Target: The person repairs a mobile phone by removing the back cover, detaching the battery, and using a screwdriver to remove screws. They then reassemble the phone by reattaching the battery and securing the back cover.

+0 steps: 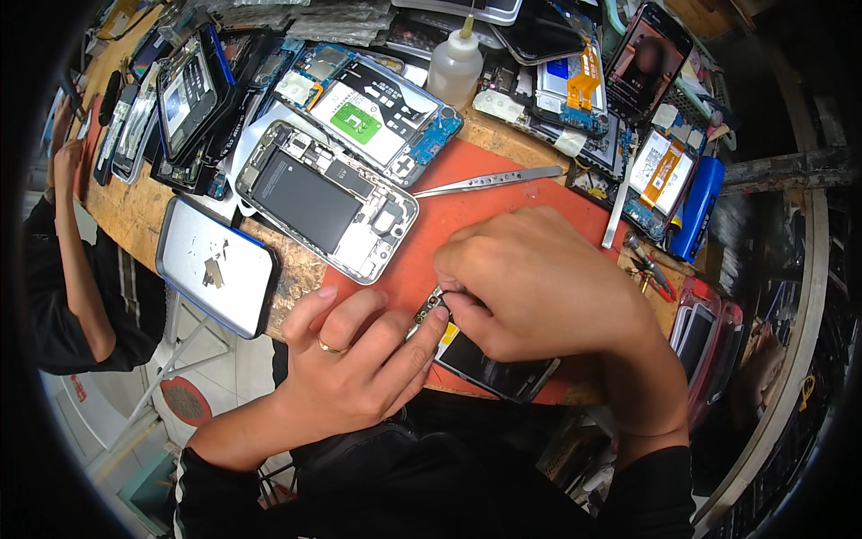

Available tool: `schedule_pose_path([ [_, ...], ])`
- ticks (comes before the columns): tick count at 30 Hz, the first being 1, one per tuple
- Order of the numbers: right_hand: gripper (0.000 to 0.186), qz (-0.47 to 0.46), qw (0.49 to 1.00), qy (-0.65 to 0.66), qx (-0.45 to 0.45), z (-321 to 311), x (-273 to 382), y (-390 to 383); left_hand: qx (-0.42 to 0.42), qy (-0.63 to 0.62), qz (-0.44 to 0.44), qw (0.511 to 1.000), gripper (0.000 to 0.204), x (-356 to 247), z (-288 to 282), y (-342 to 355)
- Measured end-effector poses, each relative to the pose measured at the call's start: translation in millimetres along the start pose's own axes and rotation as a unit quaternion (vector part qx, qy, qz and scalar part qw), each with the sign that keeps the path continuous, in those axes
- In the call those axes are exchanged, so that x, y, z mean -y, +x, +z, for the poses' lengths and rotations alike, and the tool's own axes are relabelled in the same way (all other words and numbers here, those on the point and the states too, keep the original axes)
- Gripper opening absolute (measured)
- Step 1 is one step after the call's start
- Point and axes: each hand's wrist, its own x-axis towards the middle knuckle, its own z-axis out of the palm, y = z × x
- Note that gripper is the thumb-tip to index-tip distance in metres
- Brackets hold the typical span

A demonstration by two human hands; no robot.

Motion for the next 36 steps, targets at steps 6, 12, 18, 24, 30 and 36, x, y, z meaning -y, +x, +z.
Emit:
schedule_pose_path([
  [6,0.016,0.071,0.988,-0.092,-0.098,-9,6,-11,0.007,-0.008,0.009,1.000,0.039,3,-1,0],
  [12,0.002,0.030,0.954,0.065,-0.292,-19,-7,-34,-0.004,0.015,0.027,1.000,0.031,1,0,1],
  [18,0.007,0.060,0.959,0.095,-0.262,10,-11,-49,-0.007,0.022,0.054,0.998,0.005,3,1,11],
  [24,0.005,0.095,0.916,0.159,-0.355,4,-24,-53,0.021,0.040,0.058,0.997,0.010,-3,-2,18],
  [30,0.008,0.109,0.900,0.122,-0.403,-3,-28,-62,0.028,0.028,0.066,0.997,0.016,1,1,18],
  [36,0.008,0.154,0.839,0.208,-0.478,-9,-31,-73,0.032,0.077,0.035,0.996,0.045,0,-3,11],
])
